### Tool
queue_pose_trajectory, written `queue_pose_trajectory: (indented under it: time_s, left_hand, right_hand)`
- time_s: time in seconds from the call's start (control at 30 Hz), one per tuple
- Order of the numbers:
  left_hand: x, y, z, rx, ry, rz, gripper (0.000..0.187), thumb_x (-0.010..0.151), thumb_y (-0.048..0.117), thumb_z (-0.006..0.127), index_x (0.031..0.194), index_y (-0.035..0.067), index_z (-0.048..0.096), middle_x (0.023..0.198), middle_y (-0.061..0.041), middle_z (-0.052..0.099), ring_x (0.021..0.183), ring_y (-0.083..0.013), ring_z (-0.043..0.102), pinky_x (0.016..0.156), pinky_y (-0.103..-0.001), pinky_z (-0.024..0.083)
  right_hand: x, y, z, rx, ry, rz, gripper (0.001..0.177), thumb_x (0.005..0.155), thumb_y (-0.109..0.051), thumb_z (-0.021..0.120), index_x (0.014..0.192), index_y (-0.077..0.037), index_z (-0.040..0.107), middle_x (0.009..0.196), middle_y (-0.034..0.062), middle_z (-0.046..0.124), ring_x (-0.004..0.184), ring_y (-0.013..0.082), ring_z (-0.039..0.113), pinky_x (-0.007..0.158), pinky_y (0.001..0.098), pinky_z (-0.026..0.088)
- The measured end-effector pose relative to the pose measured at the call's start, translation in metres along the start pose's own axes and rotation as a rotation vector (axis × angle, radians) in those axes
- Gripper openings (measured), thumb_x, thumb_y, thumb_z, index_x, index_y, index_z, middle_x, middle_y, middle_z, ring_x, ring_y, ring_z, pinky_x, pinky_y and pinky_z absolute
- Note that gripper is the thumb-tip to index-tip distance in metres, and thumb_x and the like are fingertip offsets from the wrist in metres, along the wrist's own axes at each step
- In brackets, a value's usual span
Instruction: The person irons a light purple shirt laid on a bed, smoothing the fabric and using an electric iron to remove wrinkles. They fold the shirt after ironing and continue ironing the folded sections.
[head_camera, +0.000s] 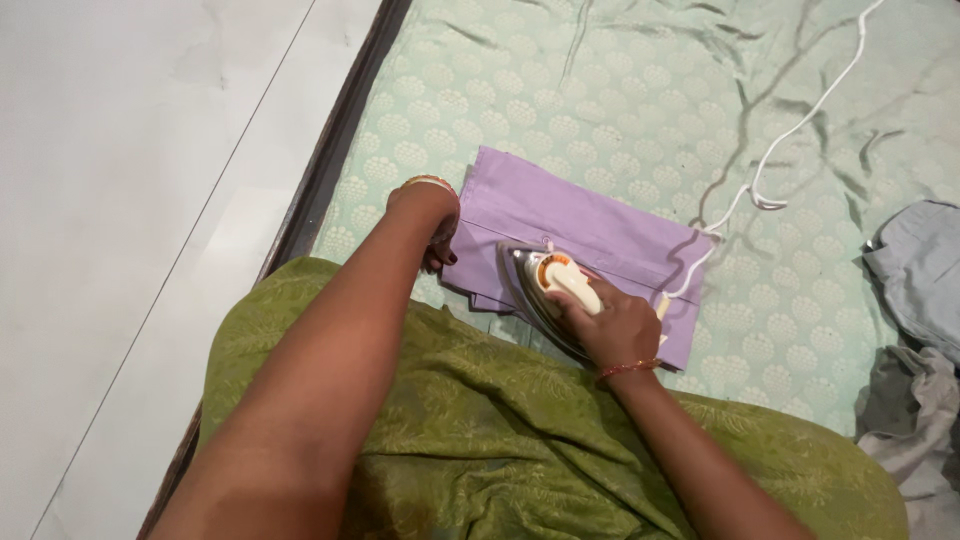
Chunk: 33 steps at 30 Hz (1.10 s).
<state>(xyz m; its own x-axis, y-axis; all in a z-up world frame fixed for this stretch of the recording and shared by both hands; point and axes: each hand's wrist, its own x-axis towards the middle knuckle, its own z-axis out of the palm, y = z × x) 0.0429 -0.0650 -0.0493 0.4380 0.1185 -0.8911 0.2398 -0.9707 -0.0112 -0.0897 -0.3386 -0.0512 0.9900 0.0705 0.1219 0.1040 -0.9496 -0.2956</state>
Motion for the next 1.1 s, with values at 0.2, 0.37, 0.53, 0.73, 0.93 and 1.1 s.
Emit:
queue_pose_trajectory:
  time_s: [0.2, 0.37, 0.53, 0.73, 0.93, 1.1]
  left_hand:
    - [-0.003, -0.012, -0.009, -0.084, 0.195, -0.017, 0.008, 0.088, 0.016, 0.080, 0.094, 0.012, 0.084, 0.094, -0.003, 0.082, 0.088, -0.0166, 0.078, 0.076, -0.034, 0.059]
    - [0.007, -0.038, -0.045, -0.322, 0.880, -0.040, 0.019, 0.091, 0.017, 0.068, 0.106, 0.014, 0.078, 0.113, -0.014, 0.073, 0.101, -0.0304, 0.070, 0.077, -0.042, 0.059]
    - [-0.028, -0.038, -0.042, -0.475, 0.919, 0.278, 0.023, 0.092, 0.015, 0.066, 0.103, 0.024, 0.084, 0.112, -0.002, 0.077, 0.101, -0.0221, 0.071, 0.087, -0.039, 0.056]
    - [-0.043, -0.015, -0.027, -0.429, 0.411, 0.743, 0.023, 0.100, 0.028, 0.063, 0.104, 0.013, 0.080, 0.099, -0.001, 0.082, 0.087, -0.0144, 0.076, 0.085, -0.034, 0.057]
    - [-0.041, 0.005, 0.010, 0.045, 0.002, 0.446, 0.036, 0.098, 0.040, 0.065, 0.112, 0.013, 0.084, 0.102, 0.000, 0.082, 0.097, -0.0144, 0.075, 0.086, -0.035, 0.055]
    - [-0.029, 0.009, 0.009, 0.056, -0.171, 0.307, 0.029, 0.093, 0.035, 0.067, 0.115, 0.021, 0.081, 0.113, 0.013, 0.081, 0.118, -0.0077, 0.069, 0.099, -0.033, 0.050]
  right_hand:
    - [0.002, -0.006, -0.001, -0.021, -0.036, -0.015, 0.063, 0.080, -0.071, 0.069, 0.105, -0.014, 0.081, 0.066, 0.0157, 0.072, 0.055, 0.0311, 0.069, 0.052, 0.0425, 0.054]
    - [0.007, -0.020, 0.001, 0.042, -0.010, -0.070, 0.060, 0.080, -0.069, 0.070, 0.100, -0.014, 0.082, 0.068, 0.0154, 0.072, 0.057, 0.0328, 0.069, 0.053, 0.0426, 0.054]
    - [0.018, -0.025, -0.004, 0.064, -0.130, -0.092, 0.064, 0.076, -0.072, 0.070, 0.097, -0.012, 0.079, 0.069, 0.0129, 0.074, 0.057, 0.0299, 0.071, 0.053, 0.0420, 0.056]
    - [0.026, -0.007, -0.006, -0.040, -0.261, -0.308, 0.069, 0.079, -0.078, 0.066, 0.090, -0.011, 0.080, 0.068, 0.0137, 0.071, 0.059, 0.0308, 0.068, 0.058, 0.0449, 0.054]
    - [0.027, 0.038, -0.019, -0.293, -0.441, -0.393, 0.076, 0.071, -0.087, 0.059, 0.090, -0.017, 0.081, 0.063, 0.0099, 0.070, 0.059, 0.0251, 0.068, 0.057, 0.0404, 0.053]
    - [0.025, 0.084, -0.037, -0.392, -0.597, -0.438, 0.080, 0.064, -0.091, 0.057, 0.094, -0.020, 0.080, 0.062, 0.0045, 0.070, 0.056, 0.0191, 0.068, 0.054, 0.0356, 0.053]
